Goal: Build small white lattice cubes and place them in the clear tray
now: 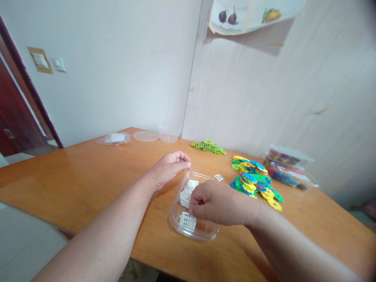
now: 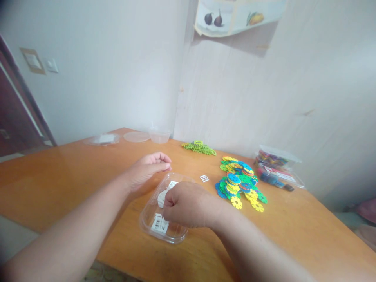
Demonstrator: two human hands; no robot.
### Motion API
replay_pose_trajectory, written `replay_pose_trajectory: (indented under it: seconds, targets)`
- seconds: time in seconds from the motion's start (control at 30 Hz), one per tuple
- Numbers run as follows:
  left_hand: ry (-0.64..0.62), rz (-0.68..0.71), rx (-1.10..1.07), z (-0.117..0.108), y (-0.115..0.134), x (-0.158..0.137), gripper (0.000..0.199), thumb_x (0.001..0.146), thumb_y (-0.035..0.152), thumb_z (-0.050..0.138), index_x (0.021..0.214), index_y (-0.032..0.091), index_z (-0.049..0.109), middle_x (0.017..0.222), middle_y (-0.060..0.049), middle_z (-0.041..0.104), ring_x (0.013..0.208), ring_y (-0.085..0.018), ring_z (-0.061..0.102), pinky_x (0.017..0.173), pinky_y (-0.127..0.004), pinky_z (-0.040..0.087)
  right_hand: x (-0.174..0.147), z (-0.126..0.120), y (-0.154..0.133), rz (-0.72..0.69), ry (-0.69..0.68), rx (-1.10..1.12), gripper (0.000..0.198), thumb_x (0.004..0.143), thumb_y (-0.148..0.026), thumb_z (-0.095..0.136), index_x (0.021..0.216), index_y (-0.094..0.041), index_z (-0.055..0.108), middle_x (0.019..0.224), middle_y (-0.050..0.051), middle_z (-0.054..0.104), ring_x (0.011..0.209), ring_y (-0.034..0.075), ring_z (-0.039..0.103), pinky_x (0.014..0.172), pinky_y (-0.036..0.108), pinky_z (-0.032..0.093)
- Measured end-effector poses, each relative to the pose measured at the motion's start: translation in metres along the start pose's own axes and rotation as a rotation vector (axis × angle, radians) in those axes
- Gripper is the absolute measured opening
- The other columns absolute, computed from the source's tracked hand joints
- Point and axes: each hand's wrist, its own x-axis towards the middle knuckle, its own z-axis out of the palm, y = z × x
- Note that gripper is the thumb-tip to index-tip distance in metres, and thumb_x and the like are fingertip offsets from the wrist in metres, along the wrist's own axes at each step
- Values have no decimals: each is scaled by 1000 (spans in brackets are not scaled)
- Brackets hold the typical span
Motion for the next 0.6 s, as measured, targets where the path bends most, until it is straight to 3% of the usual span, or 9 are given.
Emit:
replay_pose_trajectory:
  seconds: [0.23,0.43,0.6]
  targets:
    - [-2,-2,13,0,0,0,21,74,31,66,89,17,61,84,-2,66,81,-15,60,79,-30,42,-1,-4,0,-75,-49,-39,18,75,-21,49,60,-16,57,56,-4,49,56,8,44,52,21,29]
    - [-8,-16,9,1,2,0,19,74,29,66,89,17,61,84,-1,66,80,-15,59,78,-29,42,-1,-1,-5,-54,16,-197,26,81,-27,46,64,-17,63,61,-1,58,56,9,45,55,23,30]
    - [-14,-17,15,1,0,1,19,74,28,65,89,17,61,84,-2,65,81,-15,59,78,-30,42,-2,1,-9,-117,30,-264,27,83,-28,46,69,-17,67,63,1,61,54,10,43,56,24,31]
